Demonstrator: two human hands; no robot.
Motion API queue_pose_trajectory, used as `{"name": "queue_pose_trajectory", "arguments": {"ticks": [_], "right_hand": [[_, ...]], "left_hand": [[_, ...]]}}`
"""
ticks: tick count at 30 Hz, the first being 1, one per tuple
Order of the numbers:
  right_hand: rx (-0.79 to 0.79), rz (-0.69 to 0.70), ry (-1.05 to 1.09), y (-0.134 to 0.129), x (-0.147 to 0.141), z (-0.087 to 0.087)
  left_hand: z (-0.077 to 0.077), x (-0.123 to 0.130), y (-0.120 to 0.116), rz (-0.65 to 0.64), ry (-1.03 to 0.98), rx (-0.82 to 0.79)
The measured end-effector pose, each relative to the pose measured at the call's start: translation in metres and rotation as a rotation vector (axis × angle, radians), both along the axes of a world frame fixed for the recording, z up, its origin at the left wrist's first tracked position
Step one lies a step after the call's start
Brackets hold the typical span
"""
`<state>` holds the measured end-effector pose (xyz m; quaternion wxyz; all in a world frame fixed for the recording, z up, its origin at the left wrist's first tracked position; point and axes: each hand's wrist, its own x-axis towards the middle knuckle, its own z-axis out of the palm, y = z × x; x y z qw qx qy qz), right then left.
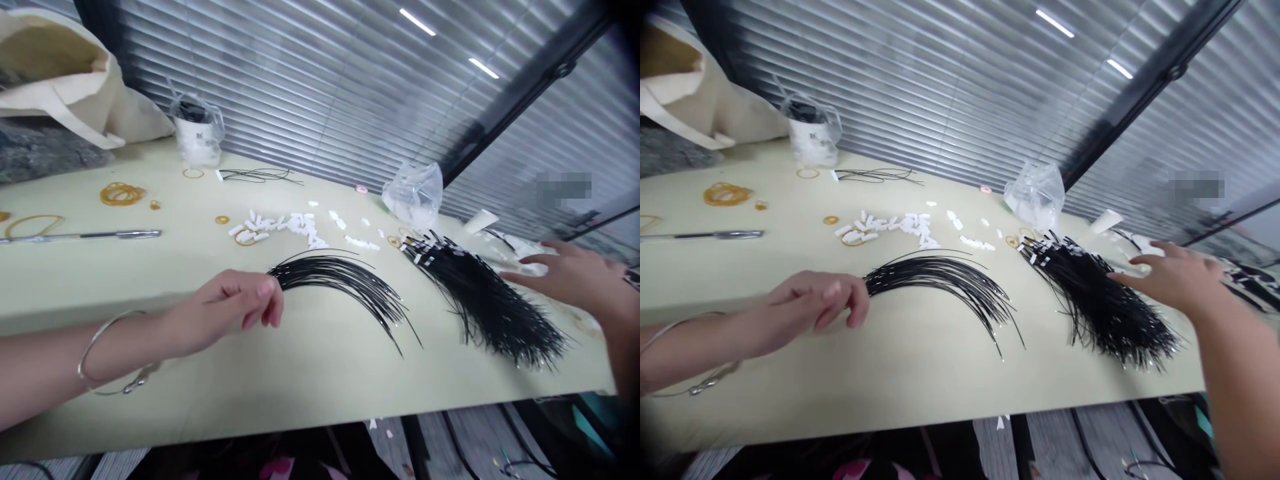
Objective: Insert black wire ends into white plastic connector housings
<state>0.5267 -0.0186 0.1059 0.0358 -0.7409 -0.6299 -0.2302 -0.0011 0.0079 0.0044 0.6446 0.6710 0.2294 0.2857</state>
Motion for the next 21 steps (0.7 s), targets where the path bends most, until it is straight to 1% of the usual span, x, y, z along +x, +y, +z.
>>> {"name": "queue_pose_trajectory", "arguments": {"ticks": [1, 2, 3, 5, 7, 9, 11, 13, 17, 19, 21], "right_hand": [[-0.078, -0.019, 0.014, 0.01, -0.014, -0.003], [-0.13, 0.002, 0.037, 0.021, -0.03, -0.009], [-0.166, 0.037, 0.066, 0.034, -0.048, -0.018], [-0.216, 0.132, 0.113, 0.064, -0.084, -0.044], [-0.245, 0.211, 0.141, 0.094, -0.116, -0.076], [-0.271, 0.25, 0.146, 0.118, -0.139, -0.104], [-0.261, 0.255, 0.148, 0.129, -0.151, -0.122], [-0.239, 0.252, 0.16, 0.13, -0.155, -0.127], [-0.233, 0.303, 0.241, 0.118, -0.159, -0.123], [-0.219, 0.328, 0.302, 0.112, -0.164, -0.124], [-0.177, 0.331, 0.383, 0.109, -0.166, -0.125]], "left_hand": [[0.002, -0.001, -0.002, -0.079, 0.046, 0.084], [0.005, -0.002, -0.004, -0.152, 0.082, 0.146], [0.006, -0.002, -0.006, -0.215, 0.107, 0.193], [0.008, -0.002, -0.008, -0.307, 0.15, 0.26], [0.007, -0.002, -0.01, -0.362, 0.186, 0.297], [0.005, -0.002, -0.011, -0.381, 0.208, 0.298], [0.002, -0.001, -0.011, -0.356, 0.212, 0.274], [-0.001, 0.0, -0.011, -0.298, 0.211, 0.239], [-0.007, 0.001, -0.011, -0.177, 0.208, 0.158], [-0.008, 0.001, -0.012, -0.15, 0.225, 0.097], [-0.007, 0.0, -0.013, -0.154, 0.247, 0.032]]}}
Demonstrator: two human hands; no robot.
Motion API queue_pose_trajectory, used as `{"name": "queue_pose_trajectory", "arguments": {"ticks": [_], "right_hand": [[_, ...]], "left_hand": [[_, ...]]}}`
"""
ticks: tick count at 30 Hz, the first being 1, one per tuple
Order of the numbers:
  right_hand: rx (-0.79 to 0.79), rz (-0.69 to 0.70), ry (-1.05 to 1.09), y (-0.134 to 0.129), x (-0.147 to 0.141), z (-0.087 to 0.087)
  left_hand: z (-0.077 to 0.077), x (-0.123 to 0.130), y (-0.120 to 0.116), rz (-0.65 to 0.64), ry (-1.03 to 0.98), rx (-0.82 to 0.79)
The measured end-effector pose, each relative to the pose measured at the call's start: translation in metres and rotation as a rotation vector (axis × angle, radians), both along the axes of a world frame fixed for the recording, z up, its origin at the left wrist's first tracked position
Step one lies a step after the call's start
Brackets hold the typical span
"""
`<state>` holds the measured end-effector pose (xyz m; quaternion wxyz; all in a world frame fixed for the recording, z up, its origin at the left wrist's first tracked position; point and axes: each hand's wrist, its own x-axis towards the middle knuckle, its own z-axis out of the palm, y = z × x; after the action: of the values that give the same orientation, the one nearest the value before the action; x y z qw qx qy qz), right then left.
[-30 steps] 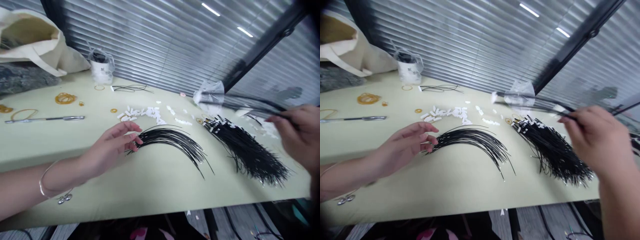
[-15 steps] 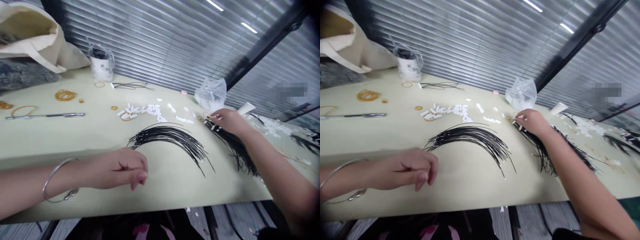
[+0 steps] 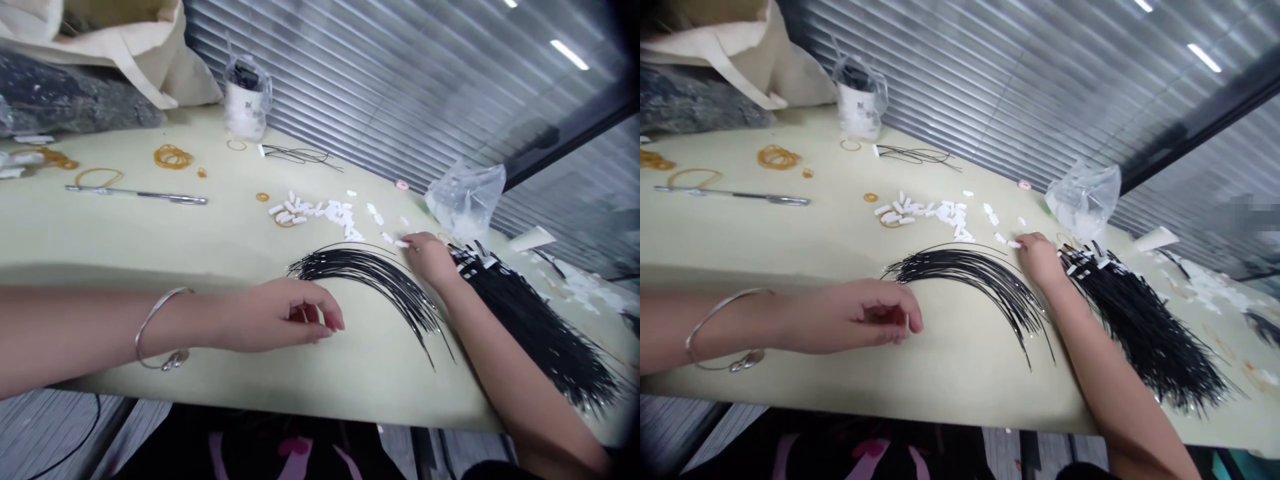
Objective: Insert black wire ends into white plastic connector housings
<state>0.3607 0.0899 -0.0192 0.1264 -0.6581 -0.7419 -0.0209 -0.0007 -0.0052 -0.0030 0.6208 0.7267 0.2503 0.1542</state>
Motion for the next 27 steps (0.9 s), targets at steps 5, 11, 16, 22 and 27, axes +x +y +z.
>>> {"name": "queue_pose_trajectory", "arguments": {"ticks": [5, 11, 16, 22, 27], "right_hand": [[0.073, -0.033, 0.327, -0.013, -0.005, 0.005], [-0.11, 0.171, 0.901, -0.054, -0.089, 0.012], [-0.265, 0.331, 1.197, -0.075, -0.162, 0.01], [-0.184, 0.444, 1.243, -0.09, -0.177, 0.02], [-0.06, 0.594, 0.959, -0.107, -0.186, 0.018]], "left_hand": [[0.004, 0.0, 0.0, 0.047, -0.012, -0.129], [-0.001, 0.006, 0.004, 0.253, -0.126, -0.224], [-0.003, 0.011, 0.01, 0.447, -0.288, -0.438], [-0.004, 0.01, 0.011, 0.363, -0.333, -0.519], [-0.006, 0.008, 0.011, 0.306, -0.35, -0.508]]}}
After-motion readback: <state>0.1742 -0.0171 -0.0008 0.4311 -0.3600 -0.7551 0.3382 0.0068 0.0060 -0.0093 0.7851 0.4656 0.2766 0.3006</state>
